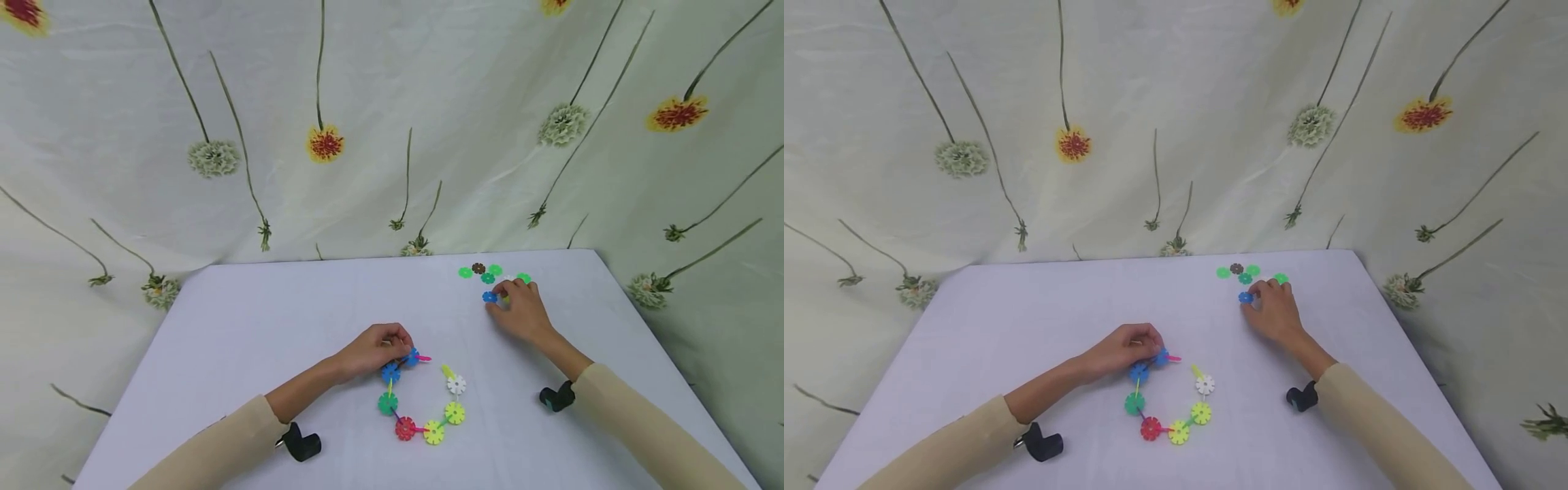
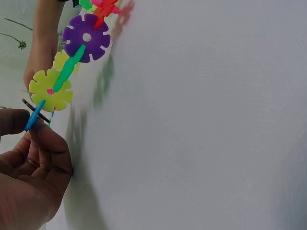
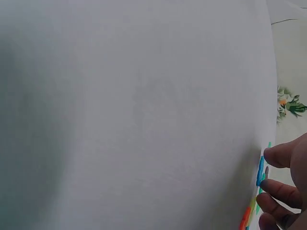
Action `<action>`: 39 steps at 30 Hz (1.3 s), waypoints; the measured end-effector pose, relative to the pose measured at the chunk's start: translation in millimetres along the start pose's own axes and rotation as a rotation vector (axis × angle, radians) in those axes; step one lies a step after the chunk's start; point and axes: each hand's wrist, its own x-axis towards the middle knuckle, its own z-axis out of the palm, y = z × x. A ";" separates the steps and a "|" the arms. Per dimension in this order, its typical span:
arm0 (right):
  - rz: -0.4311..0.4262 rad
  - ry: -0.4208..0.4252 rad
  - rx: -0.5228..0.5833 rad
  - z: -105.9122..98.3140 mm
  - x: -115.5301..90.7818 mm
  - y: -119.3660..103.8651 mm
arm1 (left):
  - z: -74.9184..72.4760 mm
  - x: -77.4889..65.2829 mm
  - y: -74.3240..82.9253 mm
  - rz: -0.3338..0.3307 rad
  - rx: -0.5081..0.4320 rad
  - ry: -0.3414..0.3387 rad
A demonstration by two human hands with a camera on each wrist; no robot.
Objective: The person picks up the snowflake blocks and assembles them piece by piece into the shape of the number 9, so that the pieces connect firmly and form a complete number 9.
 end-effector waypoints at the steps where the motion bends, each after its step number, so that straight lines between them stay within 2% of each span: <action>1: 0.000 0.002 -0.004 0.5 1.0 0.4 | 0.3 0.4 -0.5 0.002 0.003 -0.004; 8: -0.031 -0.003 0.004 5.1 7.9 -0.2 | 1.2 1.0 0.7 0.039 -0.024 -0.026; 14: -0.053 -0.013 0.113 6.7 6.8 -2.3 | 3.3 2.1 1.0 -0.024 -0.005 0.005; 21: -0.087 -0.046 0.269 8.3 -12.0 -12.1 | 3.6 2.8 3.5 -0.065 -0.050 0.012; 30: -0.063 -0.205 0.477 10.4 -36.2 -39.0 | 2.3 1.4 1.8 -0.046 -0.052 0.003; 39: -0.041 -0.373 0.675 20.0 -49.2 -50.9 | 2.1 0.9 2.5 -0.056 -0.047 -0.007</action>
